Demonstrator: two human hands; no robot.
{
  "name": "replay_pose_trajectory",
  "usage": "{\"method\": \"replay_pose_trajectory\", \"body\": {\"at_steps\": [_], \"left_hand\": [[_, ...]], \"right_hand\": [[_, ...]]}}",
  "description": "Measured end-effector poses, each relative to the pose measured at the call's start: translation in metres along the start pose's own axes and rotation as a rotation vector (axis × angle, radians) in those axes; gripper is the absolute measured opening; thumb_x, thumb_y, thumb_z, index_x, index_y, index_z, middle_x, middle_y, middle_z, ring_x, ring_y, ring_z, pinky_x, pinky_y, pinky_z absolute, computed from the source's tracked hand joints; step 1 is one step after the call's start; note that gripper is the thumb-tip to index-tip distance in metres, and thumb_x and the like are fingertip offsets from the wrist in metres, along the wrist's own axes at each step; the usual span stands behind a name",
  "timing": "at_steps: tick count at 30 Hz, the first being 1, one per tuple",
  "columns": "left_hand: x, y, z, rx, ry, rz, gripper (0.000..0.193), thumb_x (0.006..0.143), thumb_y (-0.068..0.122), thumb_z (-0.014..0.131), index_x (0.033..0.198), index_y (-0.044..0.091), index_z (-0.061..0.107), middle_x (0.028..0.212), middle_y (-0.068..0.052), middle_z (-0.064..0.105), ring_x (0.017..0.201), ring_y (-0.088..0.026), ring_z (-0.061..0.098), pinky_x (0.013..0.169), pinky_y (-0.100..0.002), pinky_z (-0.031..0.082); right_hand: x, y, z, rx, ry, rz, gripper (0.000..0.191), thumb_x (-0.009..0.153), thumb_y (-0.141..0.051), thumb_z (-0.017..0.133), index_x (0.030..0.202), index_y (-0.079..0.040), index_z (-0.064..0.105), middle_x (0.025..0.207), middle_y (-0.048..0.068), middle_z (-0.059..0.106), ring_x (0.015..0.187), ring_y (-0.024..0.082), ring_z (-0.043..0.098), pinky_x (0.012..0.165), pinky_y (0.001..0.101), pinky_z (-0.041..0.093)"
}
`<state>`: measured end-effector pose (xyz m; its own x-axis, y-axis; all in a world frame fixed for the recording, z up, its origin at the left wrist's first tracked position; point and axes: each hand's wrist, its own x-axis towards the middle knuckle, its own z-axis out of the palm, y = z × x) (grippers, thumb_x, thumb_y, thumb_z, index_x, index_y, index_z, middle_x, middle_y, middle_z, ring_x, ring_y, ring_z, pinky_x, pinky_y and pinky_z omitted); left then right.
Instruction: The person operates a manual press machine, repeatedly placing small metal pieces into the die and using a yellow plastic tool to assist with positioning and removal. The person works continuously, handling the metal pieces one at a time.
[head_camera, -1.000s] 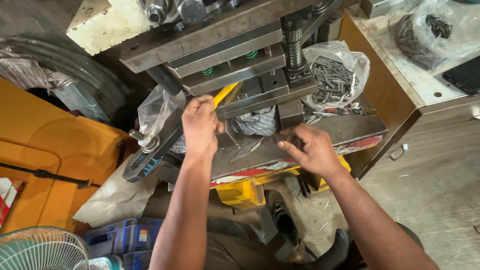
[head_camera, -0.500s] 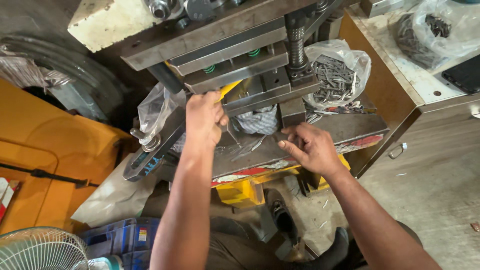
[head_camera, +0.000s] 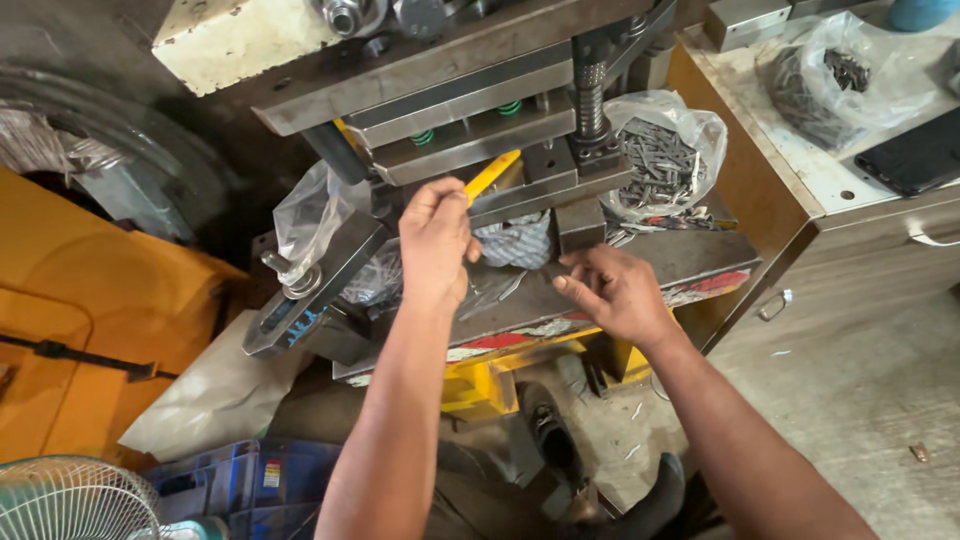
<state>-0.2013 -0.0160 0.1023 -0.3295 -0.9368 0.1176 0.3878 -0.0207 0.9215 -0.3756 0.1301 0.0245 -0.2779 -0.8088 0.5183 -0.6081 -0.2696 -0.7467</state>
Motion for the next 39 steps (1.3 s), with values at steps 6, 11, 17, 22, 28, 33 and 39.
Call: {"method": "replay_pose_trajectory", "body": {"at_steps": [6,11,17,22,28,33,39], "left_hand": [[-0.033,-0.003,-0.011,-0.001,-0.057,-0.035,0.009,0.098,0.006,0.059,0.104,0.005,0.064,0.064,0.003,0.046,0.048,-0.006,0.038,0.042,-0.028,0.038],[-0.133,-0.04,-0.08,-0.254,-0.061,-0.185,0.011,0.095,0.003,0.058,0.105,0.002,0.063,0.066,0.002,0.046,0.051,-0.009,0.042,0.044,-0.027,0.035],[-0.24,-0.131,-0.139,-0.406,0.277,-0.676,0.015,0.087,0.008,0.062,0.101,0.004,0.066,0.052,-0.003,0.041,0.039,-0.015,0.042,0.037,-0.035,0.037],[-0.235,-0.141,-0.142,-0.138,0.183,-0.705,0.013,0.088,0.008,0.065,0.099,0.004,0.069,0.055,-0.004,0.051,0.039,-0.015,0.045,0.036,-0.034,0.037],[-0.225,-0.117,-0.143,-0.172,0.121,-0.813,0.013,0.09,0.01,0.064,0.102,0.004,0.068,0.055,-0.005,0.047,0.038,-0.015,0.043,0.036,-0.035,0.039],[-0.223,-0.125,-0.154,-0.202,0.024,-0.73,0.015,0.09,0.011,0.063,0.102,0.002,0.066,0.055,-0.004,0.049,0.037,-0.014,0.045,0.033,-0.034,0.04],[-0.226,-0.13,-0.167,-0.25,-0.06,-0.683,0.013,0.091,0.012,0.064,0.101,0.004,0.065,0.056,-0.002,0.047,0.038,-0.012,0.043,0.033,-0.031,0.038]], "right_hand": [[-0.002,0.008,0.003,-0.07,0.026,-0.076,0.028,0.087,-0.024,0.081,0.106,-0.005,0.075,0.08,0.005,0.067,0.062,0.014,0.06,0.061,0.0306,0.05],[-0.006,0.001,0.004,0.062,0.064,0.009,0.029,0.086,-0.022,0.08,0.109,-0.005,0.076,0.087,0.009,0.067,0.069,0.02,0.062,0.063,0.0332,0.05],[0.022,-0.035,-0.004,-0.436,0.191,-0.448,0.046,0.089,-0.03,0.08,0.124,-0.002,0.068,0.129,0.017,0.065,0.12,0.037,0.06,0.107,0.0486,0.047],[0.079,-0.063,0.013,-0.686,0.004,-0.482,0.079,0.088,-0.052,0.075,0.142,0.001,0.055,0.146,0.026,0.054,0.138,0.046,0.044,0.117,0.057,0.033],[0.132,-0.071,0.033,-0.904,-0.137,-0.386,0.085,0.095,-0.069,0.056,0.146,-0.001,0.054,0.142,0.027,0.056,0.134,0.048,0.046,0.112,0.0584,0.031],[0.144,-0.063,0.042,-0.993,-0.21,-0.303,0.083,0.096,-0.073,0.048,0.145,-0.006,0.056,0.137,0.026,0.06,0.128,0.045,0.054,0.111,0.0561,0.035],[0.137,-0.065,0.047,-1.011,-0.263,-0.034,0.09,0.092,-0.074,0.048,0.152,-0.006,0.049,0.136,0.025,0.06,0.125,0.047,0.054,0.111,0.0565,0.035]]}}
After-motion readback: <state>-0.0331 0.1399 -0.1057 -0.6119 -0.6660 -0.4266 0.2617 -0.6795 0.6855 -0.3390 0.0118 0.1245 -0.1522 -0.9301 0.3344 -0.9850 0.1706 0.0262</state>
